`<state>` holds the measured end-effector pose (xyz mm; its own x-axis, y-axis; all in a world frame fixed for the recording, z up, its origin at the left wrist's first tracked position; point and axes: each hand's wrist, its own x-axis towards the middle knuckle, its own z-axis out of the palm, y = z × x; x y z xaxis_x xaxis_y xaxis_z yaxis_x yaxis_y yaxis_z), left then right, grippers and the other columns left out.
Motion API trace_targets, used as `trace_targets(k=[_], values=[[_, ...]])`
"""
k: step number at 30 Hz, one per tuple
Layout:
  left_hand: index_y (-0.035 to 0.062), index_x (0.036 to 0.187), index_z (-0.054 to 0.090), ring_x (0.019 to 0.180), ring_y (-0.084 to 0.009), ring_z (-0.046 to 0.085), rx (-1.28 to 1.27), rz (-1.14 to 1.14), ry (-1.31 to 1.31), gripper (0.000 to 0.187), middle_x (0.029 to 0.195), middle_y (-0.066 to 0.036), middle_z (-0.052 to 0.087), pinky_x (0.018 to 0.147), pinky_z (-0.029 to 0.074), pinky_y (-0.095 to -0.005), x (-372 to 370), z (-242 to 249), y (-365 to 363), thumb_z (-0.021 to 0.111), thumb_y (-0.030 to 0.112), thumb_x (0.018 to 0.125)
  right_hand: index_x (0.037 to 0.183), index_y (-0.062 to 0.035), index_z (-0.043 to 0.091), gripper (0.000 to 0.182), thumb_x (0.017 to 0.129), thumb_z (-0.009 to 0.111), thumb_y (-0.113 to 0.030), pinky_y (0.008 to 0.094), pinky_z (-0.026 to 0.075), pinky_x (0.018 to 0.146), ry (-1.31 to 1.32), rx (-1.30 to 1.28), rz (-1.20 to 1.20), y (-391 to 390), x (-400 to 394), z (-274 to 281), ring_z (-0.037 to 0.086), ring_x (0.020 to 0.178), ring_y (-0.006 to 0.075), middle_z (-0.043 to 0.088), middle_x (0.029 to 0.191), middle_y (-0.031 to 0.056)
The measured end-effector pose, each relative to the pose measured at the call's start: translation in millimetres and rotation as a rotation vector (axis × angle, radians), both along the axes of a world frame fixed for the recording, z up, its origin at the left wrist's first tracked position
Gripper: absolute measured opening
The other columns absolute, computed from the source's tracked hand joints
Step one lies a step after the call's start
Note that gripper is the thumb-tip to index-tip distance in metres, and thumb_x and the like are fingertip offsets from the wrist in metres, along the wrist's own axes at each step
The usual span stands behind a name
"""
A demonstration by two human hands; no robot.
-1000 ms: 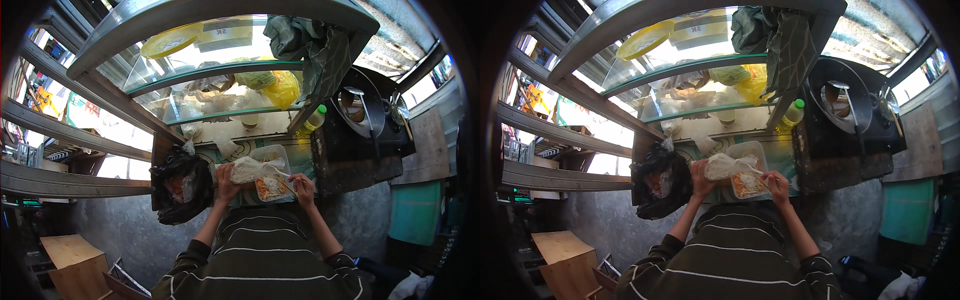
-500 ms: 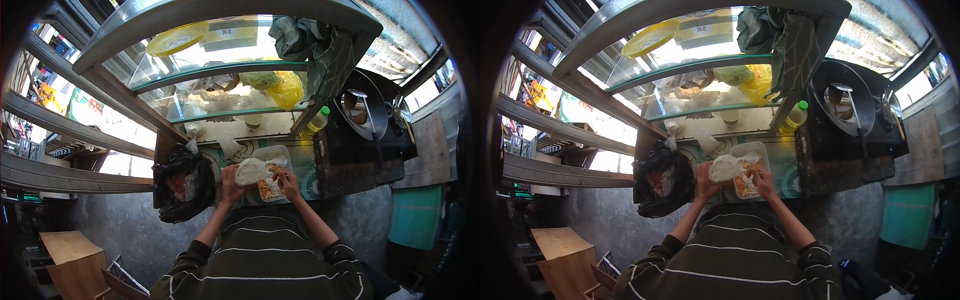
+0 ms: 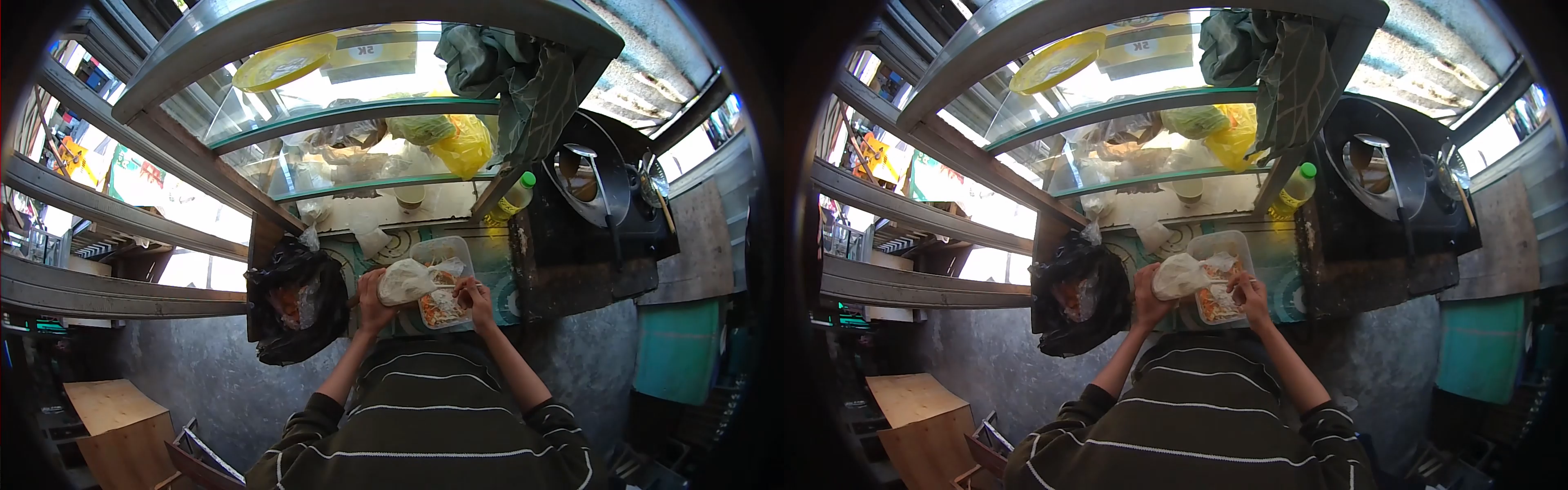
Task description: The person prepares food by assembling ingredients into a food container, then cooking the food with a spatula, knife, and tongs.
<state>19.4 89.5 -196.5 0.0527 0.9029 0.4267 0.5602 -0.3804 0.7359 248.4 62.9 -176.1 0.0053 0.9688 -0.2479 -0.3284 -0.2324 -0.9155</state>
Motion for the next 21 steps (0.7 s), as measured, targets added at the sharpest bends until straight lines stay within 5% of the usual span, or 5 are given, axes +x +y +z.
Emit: trace_targets(k=[21], values=[[0.0011, 0.105, 0.049, 0.097, -0.0344, 0.049, -0.013, -0.015, 0.033, 0.062, 0.101, -0.015, 0.053, 0.083, 0.04, -0.0399, -5.4, -0.3, 5.1, 0.077, 0.009, 0.05, 0.078, -0.0029, 0.057, 0.042, 0.094, 0.039, -0.037, 0.0186, 0.027, 0.045, -0.238, 0.099, -0.125, -27.3, 49.8, -0.2, 0.038, 0.049, 0.0025, 0.053, 0.067, -0.0001]])
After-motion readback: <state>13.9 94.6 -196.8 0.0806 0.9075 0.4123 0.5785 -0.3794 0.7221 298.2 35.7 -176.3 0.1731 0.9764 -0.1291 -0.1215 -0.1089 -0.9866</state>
